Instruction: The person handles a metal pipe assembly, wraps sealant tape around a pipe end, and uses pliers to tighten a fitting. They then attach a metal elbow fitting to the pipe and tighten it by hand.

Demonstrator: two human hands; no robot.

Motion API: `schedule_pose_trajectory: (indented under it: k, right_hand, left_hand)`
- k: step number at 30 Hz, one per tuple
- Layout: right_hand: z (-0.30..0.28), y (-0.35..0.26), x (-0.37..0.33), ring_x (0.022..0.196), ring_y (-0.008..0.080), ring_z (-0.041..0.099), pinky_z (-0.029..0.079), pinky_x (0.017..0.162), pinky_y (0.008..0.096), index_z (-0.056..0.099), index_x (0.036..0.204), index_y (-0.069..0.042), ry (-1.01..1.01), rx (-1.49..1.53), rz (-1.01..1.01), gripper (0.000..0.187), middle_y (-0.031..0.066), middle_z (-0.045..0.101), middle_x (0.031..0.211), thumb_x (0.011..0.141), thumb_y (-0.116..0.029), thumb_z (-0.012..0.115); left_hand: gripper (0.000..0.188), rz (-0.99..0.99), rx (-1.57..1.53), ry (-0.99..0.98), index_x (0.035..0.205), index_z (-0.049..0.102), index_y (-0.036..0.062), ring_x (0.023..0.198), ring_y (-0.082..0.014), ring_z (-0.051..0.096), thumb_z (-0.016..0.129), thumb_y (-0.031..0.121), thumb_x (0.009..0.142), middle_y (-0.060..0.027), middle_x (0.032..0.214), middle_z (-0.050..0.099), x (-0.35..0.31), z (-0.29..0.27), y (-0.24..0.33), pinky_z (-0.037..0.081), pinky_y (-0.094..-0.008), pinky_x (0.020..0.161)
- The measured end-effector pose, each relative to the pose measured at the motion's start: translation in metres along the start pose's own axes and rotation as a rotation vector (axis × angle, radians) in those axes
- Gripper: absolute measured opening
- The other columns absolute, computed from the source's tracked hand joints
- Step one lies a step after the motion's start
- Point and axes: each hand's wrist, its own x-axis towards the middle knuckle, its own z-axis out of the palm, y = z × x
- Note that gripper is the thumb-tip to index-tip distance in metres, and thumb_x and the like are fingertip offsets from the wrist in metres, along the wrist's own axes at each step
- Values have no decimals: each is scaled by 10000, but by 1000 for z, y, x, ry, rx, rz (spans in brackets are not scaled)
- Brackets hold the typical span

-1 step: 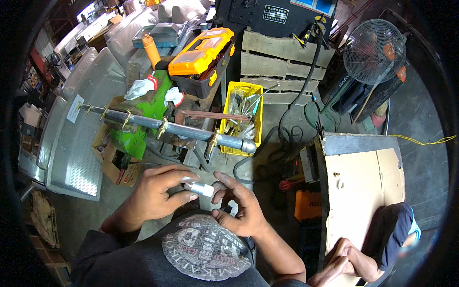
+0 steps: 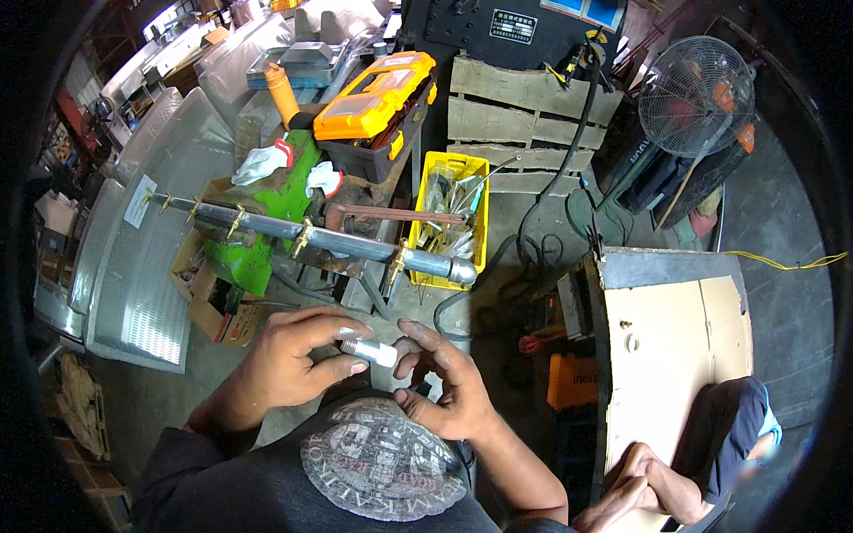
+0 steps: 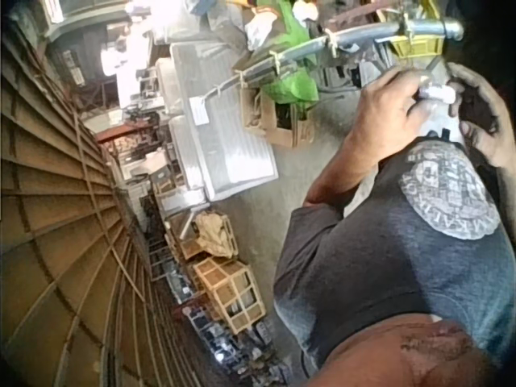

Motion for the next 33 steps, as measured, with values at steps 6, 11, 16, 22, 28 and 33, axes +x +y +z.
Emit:
schedule_pose_trajectory:
  k: [6, 11, 16, 22, 28, 33]
  right_hand:
    - [-1, -13, 10, 761, 257, 644, 526, 674, 324, 607, 1194, -30, 5, -580, -458, 561, 159, 629, 980, 648, -74, 727]
    - [0, -10, 12, 735, 249, 652, 521, 599, 323, 668, 1118, -94, 23, -793, -588, 487, 138, 638, 962, 634, -104, 722]
    - [0, -11, 11, 731, 226, 647, 506, 581, 306, 675, 1122, -134, 15, -852, -649, 485, 119, 634, 947, 640, -117, 727]
    - [7, -7, 11, 688, 215, 626, 493, 568, 302, 673, 1111, -122, 41, -861, -608, 468, 120, 632, 911, 645, -108, 720]
    - [17, 1, 8, 678, 229, 624, 498, 573, 313, 652, 1137, -47, 109, -836, -564, 498, 138, 632, 908, 646, -99, 717]
    - [13, -5, 11, 723, 284, 650, 526, 628, 320, 635, 1144, -2, -34, -794, -386, 512, 162, 622, 919, 650, -102, 722]
  left_hand:
    - [258, -161, -258, -60, 1052, 648, 17, 708, -128, 648, 737, 149, 849, -86, 798, 668, -1, -3, -11, 498, -269, 635]
    - [204, -301, -567, -75, 996, 629, -4, 616, -42, 551, 699, 163, 903, -28, 758, 641, -6, 3, -17, 445, -214, 556]
    - [185, -315, -603, -117, 963, 611, -5, 584, -46, 550, 679, 161, 918, -15, 750, 635, -4, 1, -14, 443, -213, 527]
    - [182, -249, -595, -77, 972, 611, -11, 588, -52, 571, 671, 153, 922, -27, 744, 641, -8, 3, -13, 458, -220, 529]
    - [183, -232, -599, -54, 976, 611, -22, 586, -55, 582, 674, 139, 917, -42, 749, 655, -9, 2, -14, 460, -221, 526]
    - [184, -202, -616, -41, 960, 615, -28, 582, -54, 580, 679, 138, 912, -46, 732, 653, -9, 2, -11, 457, -222, 521]
